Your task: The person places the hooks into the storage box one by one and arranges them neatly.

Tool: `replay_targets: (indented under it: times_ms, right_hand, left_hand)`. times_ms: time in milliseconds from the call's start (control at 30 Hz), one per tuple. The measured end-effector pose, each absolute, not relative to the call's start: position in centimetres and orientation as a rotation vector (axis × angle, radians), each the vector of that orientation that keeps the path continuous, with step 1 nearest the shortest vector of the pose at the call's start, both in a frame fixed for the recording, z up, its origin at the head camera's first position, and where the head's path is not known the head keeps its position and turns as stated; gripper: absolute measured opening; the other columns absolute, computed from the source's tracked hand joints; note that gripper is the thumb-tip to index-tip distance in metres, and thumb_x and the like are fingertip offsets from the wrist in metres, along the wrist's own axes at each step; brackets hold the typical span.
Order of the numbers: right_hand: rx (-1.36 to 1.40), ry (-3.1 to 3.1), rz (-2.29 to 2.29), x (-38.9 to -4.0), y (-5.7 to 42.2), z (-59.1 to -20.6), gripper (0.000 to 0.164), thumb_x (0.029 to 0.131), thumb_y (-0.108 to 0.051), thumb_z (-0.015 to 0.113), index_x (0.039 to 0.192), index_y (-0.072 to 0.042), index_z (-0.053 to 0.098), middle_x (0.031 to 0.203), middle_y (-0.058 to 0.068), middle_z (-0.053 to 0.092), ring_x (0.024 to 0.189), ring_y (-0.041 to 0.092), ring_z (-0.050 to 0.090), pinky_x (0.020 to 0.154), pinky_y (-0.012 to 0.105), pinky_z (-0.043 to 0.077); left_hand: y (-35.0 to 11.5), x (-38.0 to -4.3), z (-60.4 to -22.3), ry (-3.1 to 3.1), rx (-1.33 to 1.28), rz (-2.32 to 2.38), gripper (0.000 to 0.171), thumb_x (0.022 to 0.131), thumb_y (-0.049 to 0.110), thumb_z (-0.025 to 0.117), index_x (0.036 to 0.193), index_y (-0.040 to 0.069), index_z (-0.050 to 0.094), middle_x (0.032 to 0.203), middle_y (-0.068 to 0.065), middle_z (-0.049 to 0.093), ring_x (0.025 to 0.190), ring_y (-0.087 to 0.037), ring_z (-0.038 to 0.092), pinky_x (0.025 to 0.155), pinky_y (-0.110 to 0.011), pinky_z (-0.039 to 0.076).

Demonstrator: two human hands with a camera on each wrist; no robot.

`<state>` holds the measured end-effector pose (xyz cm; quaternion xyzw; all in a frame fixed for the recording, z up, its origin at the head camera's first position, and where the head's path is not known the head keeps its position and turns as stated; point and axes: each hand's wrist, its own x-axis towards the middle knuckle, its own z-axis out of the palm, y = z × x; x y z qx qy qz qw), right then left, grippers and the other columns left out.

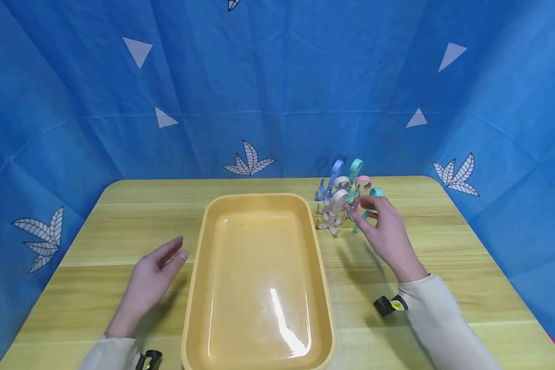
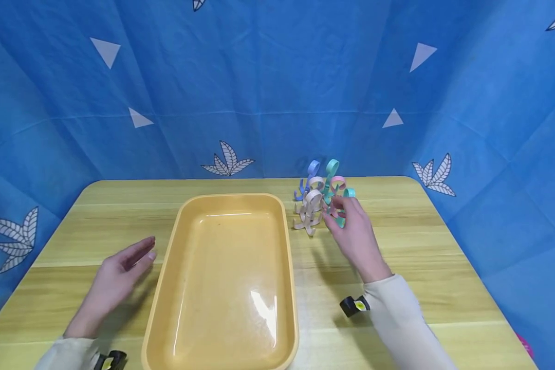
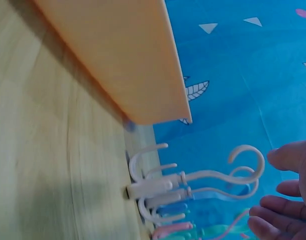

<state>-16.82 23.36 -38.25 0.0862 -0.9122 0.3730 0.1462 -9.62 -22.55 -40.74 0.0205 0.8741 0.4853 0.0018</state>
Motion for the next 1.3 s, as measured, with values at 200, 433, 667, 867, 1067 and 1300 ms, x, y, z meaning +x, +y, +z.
replay_targets:
  times_ms: [200, 433, 667, 867, 1067, 1300]
  right_hand:
    - [0.270, -2.591, 1.166, -18.0, 22.4, -38.5, 0.045, 0.097, -0.021, 0.065, 0.132, 0.004, 0.051, 0.125, 0.020, 0.053, 0.116, 0.036, 0.054, 0.094, 0.049, 0.050]
    - [0.260, -2.560, 1.152, -19.3, 21.3, -38.4, 0.048, 0.095, -0.020, 0.068, 0.134, 0.004, 0.051, 0.128, 0.021, 0.052, 0.110, 0.040, 0.059, 0.094, 0.049, 0.050]
    - [0.232, -2.564, 1.185, -20.0, 20.6, -38.6, 0.051, 0.096, -0.023, 0.066, 0.136, 0.002, 0.048, 0.132, 0.020, 0.049, 0.115, 0.040, 0.055, 0.097, 0.049, 0.048]
    - [0.240, -2.567, 1.162, -20.3, 20.3, -38.6, 0.048, 0.096, -0.019, 0.066, 0.135, 0.004, 0.049, 0.129, 0.021, 0.049, 0.116, 0.038, 0.055, 0.096, 0.047, 0.049]
    - [0.258, -2.565, 1.093, -20.6, 20.2, -38.9, 0.038, 0.095, -0.013, 0.065, 0.127, 0.004, 0.055, 0.117, 0.018, 0.051, 0.106, 0.036, 0.059, 0.090, 0.047, 0.052]
    - [0.256, -2.565, 1.111, -20.8, 20.2, -39.0, 0.035, 0.094, -0.008, 0.066, 0.125, 0.005, 0.056, 0.113, 0.018, 0.053, 0.105, 0.035, 0.061, 0.087, 0.045, 0.054]
  left_hand:
    - [-21.6, -9.8, -41.2, 2.675, 0.062, 1.578, 0.063, 0.100, 0.040, 0.058, 0.144, -0.003, 0.044, 0.142, -0.019, 0.049, 0.126, -0.032, 0.051, 0.102, -0.037, 0.040]
    - [-20.9, -9.7, -42.0, 2.562, 0.025, 1.663, 0.067, 0.097, 0.037, 0.064, 0.143, -0.006, 0.043, 0.140, -0.022, 0.049, 0.127, -0.033, 0.050, 0.100, -0.032, 0.043]
    - [-20.5, -9.6, -42.5, 2.533, 0.011, 1.725, 0.064, 0.096, 0.033, 0.066, 0.141, -0.007, 0.045, 0.138, -0.024, 0.051, 0.124, -0.034, 0.052, 0.096, -0.028, 0.046]
    - [-20.3, -9.6, -42.7, 2.513, 0.040, 1.792, 0.055, 0.096, 0.023, 0.067, 0.138, -0.008, 0.048, 0.135, -0.026, 0.052, 0.122, -0.036, 0.054, 0.092, -0.025, 0.049]
    - [-20.2, -9.6, -42.8, 2.491, 0.008, 1.820, 0.054, 0.096, 0.021, 0.067, 0.137, -0.009, 0.050, 0.133, -0.027, 0.054, 0.119, -0.037, 0.056, 0.088, -0.028, 0.052]
    - [-20.2, -9.6, -42.8, 2.492, -0.025, 1.783, 0.054, 0.097, 0.023, 0.066, 0.136, -0.010, 0.050, 0.131, -0.026, 0.056, 0.117, -0.035, 0.058, 0.090, -0.027, 0.051]
